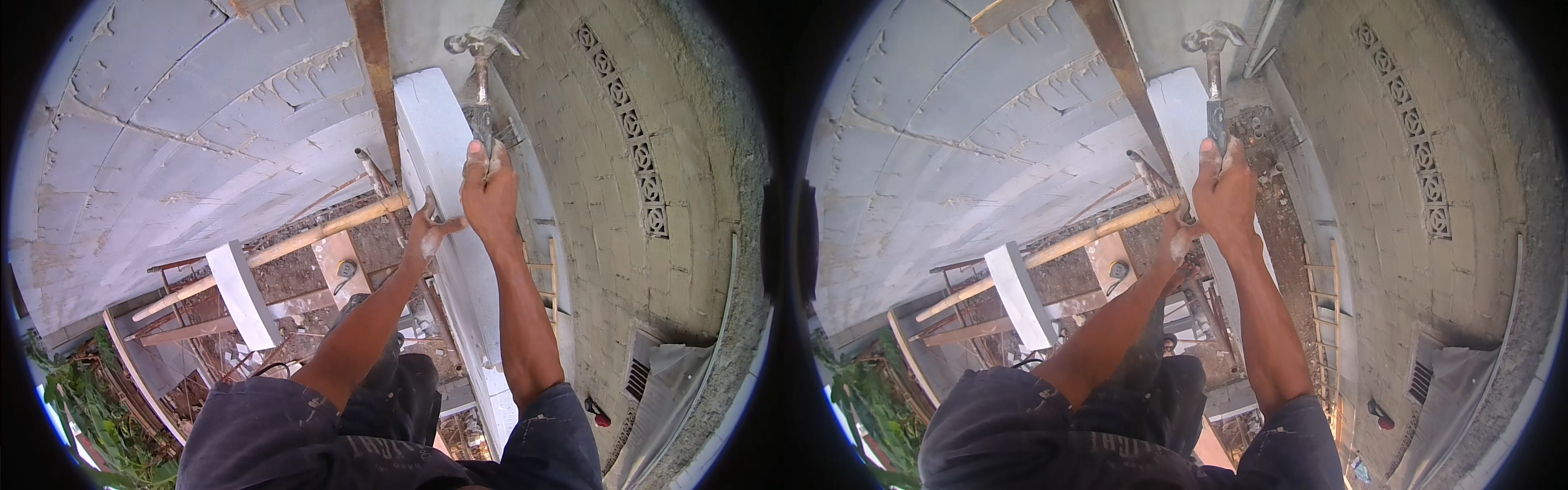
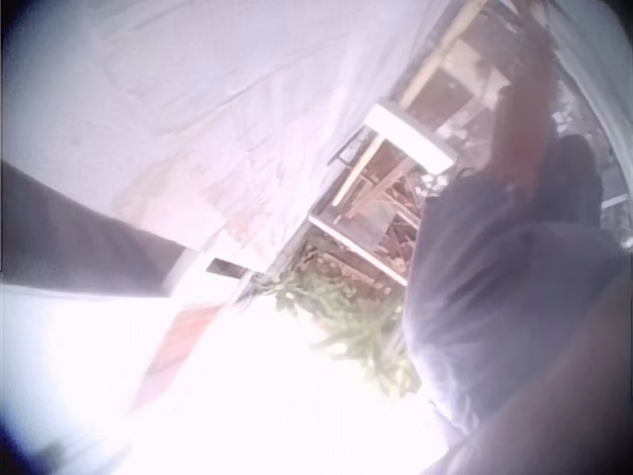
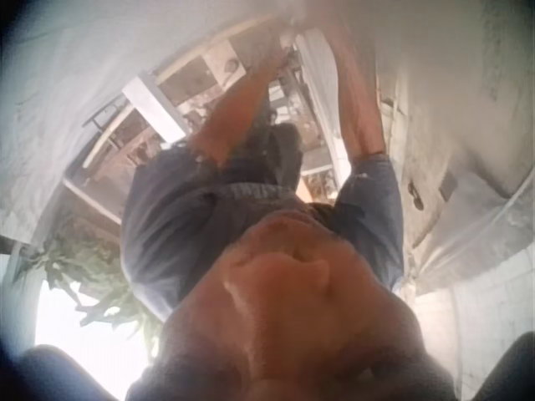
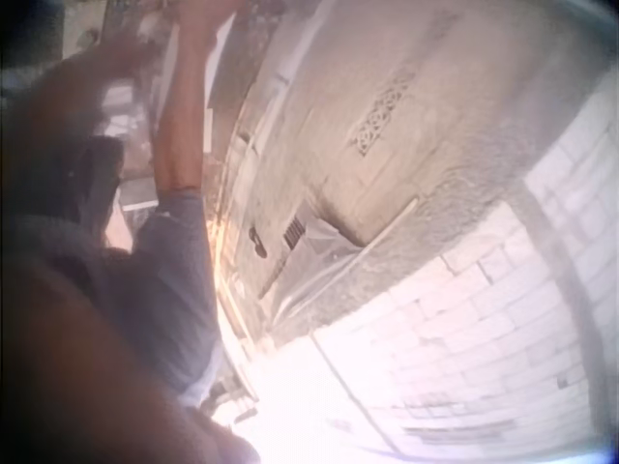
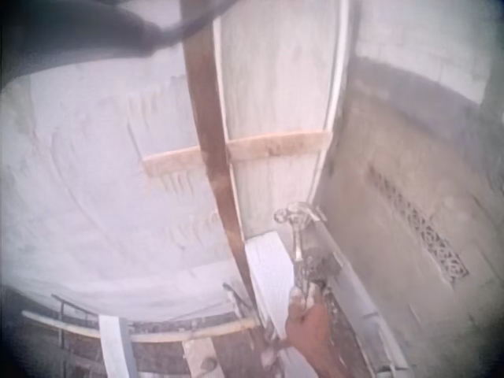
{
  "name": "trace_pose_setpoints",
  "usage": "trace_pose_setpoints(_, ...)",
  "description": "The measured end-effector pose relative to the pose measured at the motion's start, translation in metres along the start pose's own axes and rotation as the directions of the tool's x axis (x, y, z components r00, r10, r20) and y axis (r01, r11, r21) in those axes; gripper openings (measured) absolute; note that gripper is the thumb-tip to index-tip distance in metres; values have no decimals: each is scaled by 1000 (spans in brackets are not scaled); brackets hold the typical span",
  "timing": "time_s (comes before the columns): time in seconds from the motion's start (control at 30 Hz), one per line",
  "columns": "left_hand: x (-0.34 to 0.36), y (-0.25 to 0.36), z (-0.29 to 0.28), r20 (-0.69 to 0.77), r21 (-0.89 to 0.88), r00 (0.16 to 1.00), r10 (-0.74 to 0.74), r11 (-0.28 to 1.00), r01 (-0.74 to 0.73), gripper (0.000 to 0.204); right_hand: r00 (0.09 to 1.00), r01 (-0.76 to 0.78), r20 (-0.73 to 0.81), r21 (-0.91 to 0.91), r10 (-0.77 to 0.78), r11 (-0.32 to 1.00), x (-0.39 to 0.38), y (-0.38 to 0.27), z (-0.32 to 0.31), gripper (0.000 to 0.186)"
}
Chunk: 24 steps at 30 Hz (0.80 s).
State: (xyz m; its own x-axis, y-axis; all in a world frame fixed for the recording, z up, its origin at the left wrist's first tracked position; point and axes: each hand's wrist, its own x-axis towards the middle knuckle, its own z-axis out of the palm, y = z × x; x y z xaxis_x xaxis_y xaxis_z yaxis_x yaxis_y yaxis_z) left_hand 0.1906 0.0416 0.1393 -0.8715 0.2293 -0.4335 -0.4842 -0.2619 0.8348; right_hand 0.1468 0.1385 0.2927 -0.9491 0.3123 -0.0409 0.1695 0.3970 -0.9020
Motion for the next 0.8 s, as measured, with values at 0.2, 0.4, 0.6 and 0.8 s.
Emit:
trace_pose_setpoints(0.2, 4, 5, 3, 48, 29, 999, -4, 1000, 3, 108, 962, -38, 204, -555, 179, 831, 21, 24, 18, 45)
trace_pose_setpoints(0.4, 11, 13, 11, 33, -76, 999, -27, 997, 30, 104, 966, -131, 160, -376, 204, 917, 23, 25, -5, 51)
trace_pose_setpoints(0.6, 4, -8, 9, -87, 108, 996, 24, 994, -15, 116, 983, -181, -62, -176, 173, 968, -11, 0, -40, 32)
trace_pose_setpoints(0.8, -8, 41, 28, -1, 792, 830, 558, 507, -340, 90, 945, -293, -205, -172, 257, 941, -129, 89, -102, 24)
